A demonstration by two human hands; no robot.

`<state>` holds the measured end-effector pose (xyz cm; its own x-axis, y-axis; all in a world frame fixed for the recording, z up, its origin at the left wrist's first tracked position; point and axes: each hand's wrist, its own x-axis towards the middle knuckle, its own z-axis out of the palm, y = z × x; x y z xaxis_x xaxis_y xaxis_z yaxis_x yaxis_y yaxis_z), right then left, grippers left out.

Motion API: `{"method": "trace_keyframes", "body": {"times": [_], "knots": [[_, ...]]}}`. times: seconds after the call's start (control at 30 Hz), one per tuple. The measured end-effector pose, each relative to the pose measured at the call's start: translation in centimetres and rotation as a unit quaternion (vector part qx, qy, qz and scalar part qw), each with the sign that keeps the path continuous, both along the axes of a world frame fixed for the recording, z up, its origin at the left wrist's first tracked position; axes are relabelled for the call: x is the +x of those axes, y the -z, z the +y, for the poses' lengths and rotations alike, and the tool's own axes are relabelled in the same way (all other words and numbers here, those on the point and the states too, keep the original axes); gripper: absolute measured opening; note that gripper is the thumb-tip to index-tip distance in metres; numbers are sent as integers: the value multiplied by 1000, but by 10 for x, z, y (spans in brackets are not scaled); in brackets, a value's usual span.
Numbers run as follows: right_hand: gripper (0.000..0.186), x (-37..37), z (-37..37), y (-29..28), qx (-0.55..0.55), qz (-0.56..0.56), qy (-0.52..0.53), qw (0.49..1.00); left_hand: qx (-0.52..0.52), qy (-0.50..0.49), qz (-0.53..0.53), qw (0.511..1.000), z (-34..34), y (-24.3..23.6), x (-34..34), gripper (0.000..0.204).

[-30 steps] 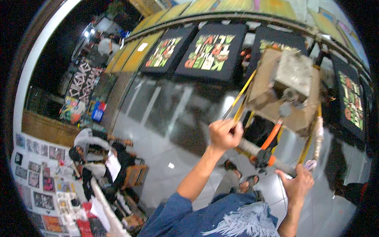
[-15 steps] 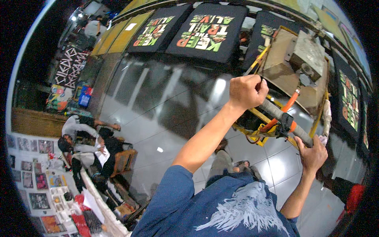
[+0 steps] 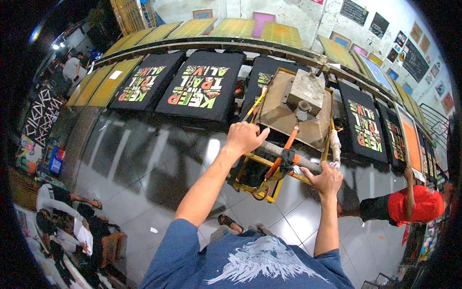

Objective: The person operates a manual screen printing press to apply ink and cure designs on a series of black shirts. The person moves a sliding heating unit over each printed shirt on the press line and uses a squeegee with white ink to apply a design through a screen.

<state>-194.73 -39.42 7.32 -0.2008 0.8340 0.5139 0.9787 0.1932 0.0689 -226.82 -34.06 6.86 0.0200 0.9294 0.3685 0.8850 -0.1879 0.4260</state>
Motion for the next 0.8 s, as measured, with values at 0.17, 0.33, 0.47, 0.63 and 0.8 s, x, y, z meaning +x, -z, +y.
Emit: {"method": "trace_keyframes", "body": {"times": [0.17, 0.33, 0.47, 0.63, 0.8], "knots": [[75, 7, -1, -5, 8, 8, -53, 999, -56, 50, 68, 995, -46, -19, -7, 75], [80, 34, 0, 2, -17, -3, -93, 996, -69, 18, 46, 996, -95, -28, 16, 73], [80, 37, -3, 2, -44, -5, -152, 987, -80, -21, 34, 996, -134, -27, 24, 73], [81, 29, 1, 0, -43, 18, -189, 981, -70, -67, 28, 995, -152, -29, 25, 68], [84, -6, 5, -13, -114, 40, -164, 979, 63, -89, 43, 993, -124, -6, -10, 55]]}}
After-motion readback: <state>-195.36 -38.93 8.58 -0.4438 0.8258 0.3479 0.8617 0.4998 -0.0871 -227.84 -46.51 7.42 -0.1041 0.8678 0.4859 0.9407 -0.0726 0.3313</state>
